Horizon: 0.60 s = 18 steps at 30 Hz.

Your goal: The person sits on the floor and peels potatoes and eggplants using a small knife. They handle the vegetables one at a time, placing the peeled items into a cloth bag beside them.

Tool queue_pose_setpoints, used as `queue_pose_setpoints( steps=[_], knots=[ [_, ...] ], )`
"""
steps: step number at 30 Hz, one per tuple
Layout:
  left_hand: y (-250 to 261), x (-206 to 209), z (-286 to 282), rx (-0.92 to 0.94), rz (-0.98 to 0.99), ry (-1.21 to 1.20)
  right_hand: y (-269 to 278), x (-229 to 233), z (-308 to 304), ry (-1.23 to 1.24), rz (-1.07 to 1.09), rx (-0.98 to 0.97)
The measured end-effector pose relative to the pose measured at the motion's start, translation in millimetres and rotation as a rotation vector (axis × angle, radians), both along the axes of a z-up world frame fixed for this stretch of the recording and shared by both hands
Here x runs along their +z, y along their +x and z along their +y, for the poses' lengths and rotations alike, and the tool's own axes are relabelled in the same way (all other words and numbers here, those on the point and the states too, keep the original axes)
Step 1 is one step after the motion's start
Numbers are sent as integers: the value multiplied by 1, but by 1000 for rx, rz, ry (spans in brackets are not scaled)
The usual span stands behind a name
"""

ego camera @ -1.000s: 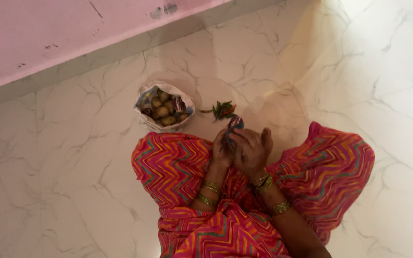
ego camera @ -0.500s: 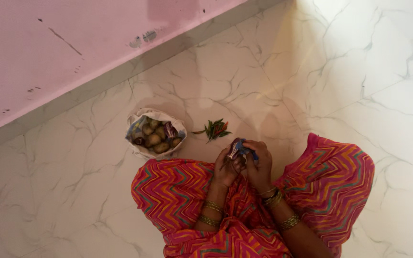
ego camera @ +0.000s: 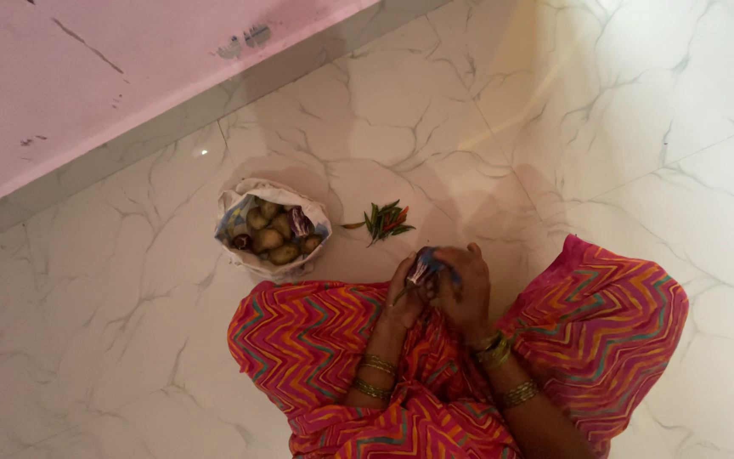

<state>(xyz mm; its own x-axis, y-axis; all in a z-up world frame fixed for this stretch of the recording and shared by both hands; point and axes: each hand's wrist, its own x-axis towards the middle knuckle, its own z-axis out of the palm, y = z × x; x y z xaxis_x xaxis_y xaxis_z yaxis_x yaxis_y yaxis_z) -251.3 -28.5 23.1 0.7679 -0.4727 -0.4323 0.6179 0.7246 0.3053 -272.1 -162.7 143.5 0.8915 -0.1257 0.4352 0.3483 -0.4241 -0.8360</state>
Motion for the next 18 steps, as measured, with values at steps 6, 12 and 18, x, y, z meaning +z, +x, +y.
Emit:
queue_pose_setpoints(
  steps=[6, 12, 18],
  knots=[
    [0, -3, -6, 80, -65, -127, 0, -5, -6, -47, -29, 27],
    [8, 43, -2, 75, 57, 19, -4, 22, 7, -452, -272, 53],
    [20, 91, 22, -112, -332, 168, 28, 44, -23, -233, -13, 164]
  ],
)
